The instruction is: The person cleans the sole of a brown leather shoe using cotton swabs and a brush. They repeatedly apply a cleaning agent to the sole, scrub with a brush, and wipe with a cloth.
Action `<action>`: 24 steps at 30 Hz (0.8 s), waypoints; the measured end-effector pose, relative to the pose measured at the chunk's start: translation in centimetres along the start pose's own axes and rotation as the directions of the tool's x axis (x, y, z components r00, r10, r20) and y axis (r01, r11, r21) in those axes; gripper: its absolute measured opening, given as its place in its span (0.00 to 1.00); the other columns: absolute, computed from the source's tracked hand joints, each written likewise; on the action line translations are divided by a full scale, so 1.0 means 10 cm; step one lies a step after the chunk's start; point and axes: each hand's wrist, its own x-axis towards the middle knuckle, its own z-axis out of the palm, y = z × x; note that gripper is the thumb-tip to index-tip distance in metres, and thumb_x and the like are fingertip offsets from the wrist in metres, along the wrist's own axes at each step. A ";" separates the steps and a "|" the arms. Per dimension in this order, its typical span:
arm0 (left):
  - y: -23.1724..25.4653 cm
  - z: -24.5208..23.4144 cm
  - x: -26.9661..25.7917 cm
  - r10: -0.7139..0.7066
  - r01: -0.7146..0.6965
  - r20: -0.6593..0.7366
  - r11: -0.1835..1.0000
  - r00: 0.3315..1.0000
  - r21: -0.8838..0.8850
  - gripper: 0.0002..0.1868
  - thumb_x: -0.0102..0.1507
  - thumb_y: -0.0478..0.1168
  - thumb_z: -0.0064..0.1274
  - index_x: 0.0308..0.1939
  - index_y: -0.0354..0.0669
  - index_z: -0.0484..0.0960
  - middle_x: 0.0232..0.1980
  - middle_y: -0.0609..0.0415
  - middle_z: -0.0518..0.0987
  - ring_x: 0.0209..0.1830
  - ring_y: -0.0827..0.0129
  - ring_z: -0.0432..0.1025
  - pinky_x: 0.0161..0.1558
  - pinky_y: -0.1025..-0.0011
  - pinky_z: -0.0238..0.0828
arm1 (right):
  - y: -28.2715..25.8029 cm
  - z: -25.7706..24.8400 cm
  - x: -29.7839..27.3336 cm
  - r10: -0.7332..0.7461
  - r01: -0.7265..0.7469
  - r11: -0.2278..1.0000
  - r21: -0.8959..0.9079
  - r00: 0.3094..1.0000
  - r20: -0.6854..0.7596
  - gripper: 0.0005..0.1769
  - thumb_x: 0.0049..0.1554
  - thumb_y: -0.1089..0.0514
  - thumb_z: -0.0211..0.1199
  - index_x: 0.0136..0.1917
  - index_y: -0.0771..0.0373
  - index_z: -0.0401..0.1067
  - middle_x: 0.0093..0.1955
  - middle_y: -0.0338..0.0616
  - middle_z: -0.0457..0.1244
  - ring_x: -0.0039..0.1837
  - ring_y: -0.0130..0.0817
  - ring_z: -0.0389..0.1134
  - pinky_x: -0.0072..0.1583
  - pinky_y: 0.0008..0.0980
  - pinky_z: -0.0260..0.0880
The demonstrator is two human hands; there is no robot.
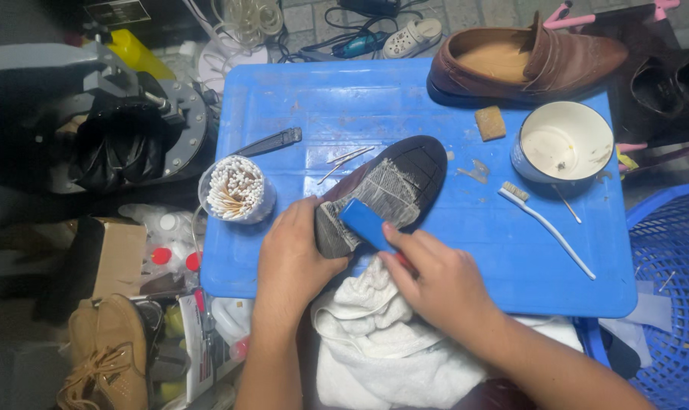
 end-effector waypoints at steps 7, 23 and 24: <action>0.04 0.04 -0.03 -0.021 0.021 -0.013 0.998 1.000 0.063 0.45 0.36 0.39 0.74 0.56 0.33 0.73 0.53 0.41 0.78 0.57 0.45 0.71 0.54 0.57 0.70 | -0.11 0.19 0.13 0.037 -0.040 0.998 -0.053 0.998 -0.046 0.18 0.58 0.55 0.66 0.60 0.64 0.75 0.40 0.49 0.66 0.37 0.50 0.70 0.38 0.43 0.70; 0.03 0.05 -0.03 -0.031 0.032 -0.013 0.998 0.999 0.058 0.44 0.36 0.39 0.75 0.56 0.33 0.74 0.51 0.42 0.79 0.53 0.45 0.73 0.51 0.56 0.70 | -0.18 0.24 0.08 0.002 -0.005 0.996 -0.092 0.999 -0.035 0.19 0.58 0.54 0.65 0.61 0.64 0.74 0.39 0.48 0.66 0.35 0.49 0.69 0.36 0.43 0.69; 0.03 0.04 -0.02 -0.035 0.035 -0.003 0.998 0.999 0.056 0.44 0.37 0.39 0.75 0.56 0.34 0.74 0.51 0.42 0.79 0.52 0.45 0.73 0.51 0.56 0.70 | -0.20 0.27 0.08 -0.003 -0.001 0.995 -0.096 0.999 -0.032 0.20 0.59 0.55 0.64 0.62 0.65 0.74 0.39 0.48 0.65 0.35 0.49 0.69 0.35 0.43 0.69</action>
